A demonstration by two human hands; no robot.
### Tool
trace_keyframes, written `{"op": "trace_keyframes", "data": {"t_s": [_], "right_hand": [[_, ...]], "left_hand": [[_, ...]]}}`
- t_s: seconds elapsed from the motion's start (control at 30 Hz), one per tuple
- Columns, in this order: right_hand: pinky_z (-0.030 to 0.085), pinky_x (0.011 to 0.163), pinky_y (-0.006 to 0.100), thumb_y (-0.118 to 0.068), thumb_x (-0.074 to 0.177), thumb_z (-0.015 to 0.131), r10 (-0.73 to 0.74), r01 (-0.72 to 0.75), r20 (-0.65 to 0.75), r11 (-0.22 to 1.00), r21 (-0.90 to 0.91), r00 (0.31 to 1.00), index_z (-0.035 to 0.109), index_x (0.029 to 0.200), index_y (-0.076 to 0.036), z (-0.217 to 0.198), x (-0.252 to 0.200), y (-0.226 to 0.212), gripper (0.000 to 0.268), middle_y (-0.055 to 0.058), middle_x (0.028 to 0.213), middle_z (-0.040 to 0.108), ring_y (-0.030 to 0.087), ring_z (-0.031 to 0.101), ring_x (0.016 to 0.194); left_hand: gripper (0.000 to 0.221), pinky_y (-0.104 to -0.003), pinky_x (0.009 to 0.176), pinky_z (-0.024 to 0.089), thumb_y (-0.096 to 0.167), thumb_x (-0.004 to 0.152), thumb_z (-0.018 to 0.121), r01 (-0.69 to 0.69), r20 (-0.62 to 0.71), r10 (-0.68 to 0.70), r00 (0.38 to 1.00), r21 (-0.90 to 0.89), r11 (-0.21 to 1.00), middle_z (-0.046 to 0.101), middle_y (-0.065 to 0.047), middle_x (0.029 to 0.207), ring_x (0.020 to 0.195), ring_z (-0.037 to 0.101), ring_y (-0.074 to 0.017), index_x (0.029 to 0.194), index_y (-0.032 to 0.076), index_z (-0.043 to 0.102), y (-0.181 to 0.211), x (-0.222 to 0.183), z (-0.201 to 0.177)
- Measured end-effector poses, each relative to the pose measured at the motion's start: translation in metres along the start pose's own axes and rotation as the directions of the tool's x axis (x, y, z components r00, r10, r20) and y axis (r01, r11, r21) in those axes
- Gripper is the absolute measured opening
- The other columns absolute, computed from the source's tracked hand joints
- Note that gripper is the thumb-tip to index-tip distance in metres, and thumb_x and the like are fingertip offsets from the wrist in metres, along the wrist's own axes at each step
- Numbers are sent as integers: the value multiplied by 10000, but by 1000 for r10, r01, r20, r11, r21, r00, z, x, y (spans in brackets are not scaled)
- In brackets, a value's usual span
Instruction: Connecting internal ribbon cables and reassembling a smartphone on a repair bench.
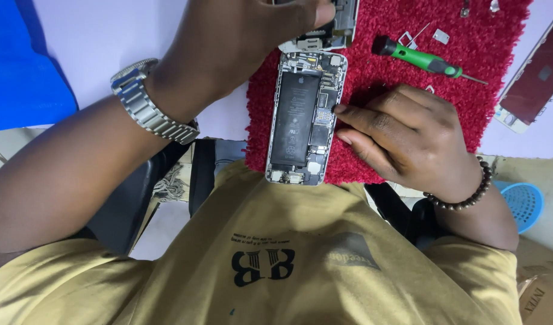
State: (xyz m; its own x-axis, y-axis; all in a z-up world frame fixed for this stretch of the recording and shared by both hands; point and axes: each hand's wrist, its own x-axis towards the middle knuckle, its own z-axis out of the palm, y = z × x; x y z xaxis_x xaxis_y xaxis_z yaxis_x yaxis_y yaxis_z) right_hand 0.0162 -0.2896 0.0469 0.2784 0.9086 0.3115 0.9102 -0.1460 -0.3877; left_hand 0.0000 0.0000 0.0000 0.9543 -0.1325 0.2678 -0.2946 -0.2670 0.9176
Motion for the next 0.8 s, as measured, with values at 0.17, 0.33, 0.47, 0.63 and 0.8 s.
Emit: {"op": "trace_keyframes", "data": {"t_s": [0.17,0.33,0.47,0.63,0.8], "right_hand": [[609,740,409,-111,1097,774,0,0,1,1000,-9,1000,780,1214,95,-1,1,0,238,188,970,699,313,671,814],[613,769,421,-83,1092,772,5,-5,0,1000,16,1000,774,1201,108,-2,3,-1,221,204,1006,720,329,688,838],[628,767,415,-87,1087,771,-4,4,-3,1000,17,1000,780,1175,114,-1,3,0,220,209,1000,728,326,697,834],[613,757,420,-72,1085,777,5,-5,4,1000,27,1000,775,1185,116,-2,2,0,213,210,1004,724,326,686,826],[612,738,401,-72,1084,788,1,-1,2,1000,22,1000,781,1183,118,-1,3,0,215,201,972,717,310,680,810]], "left_hand": [[638,-340,652,230,385,1216,779,145,43,-151,988,106,984,321,68,716,682,308,-84,810,166,338,11,1,6],[119,-340,816,552,138,1113,780,-80,24,77,997,168,983,820,-22,1015,959,777,-172,1056,35,771,23,4,9],[245,-390,728,551,151,1109,859,-104,26,101,995,249,963,791,-61,936,853,757,-224,983,32,686,23,0,10],[208,-424,831,544,71,1142,858,-251,32,251,967,245,937,737,-104,1033,937,709,-280,1143,2,662,19,-4,11],[122,-426,819,570,75,1113,817,-225,82,210,974,255,941,797,-105,1051,947,750,-285,1106,-16,735,26,-3,12]]}}
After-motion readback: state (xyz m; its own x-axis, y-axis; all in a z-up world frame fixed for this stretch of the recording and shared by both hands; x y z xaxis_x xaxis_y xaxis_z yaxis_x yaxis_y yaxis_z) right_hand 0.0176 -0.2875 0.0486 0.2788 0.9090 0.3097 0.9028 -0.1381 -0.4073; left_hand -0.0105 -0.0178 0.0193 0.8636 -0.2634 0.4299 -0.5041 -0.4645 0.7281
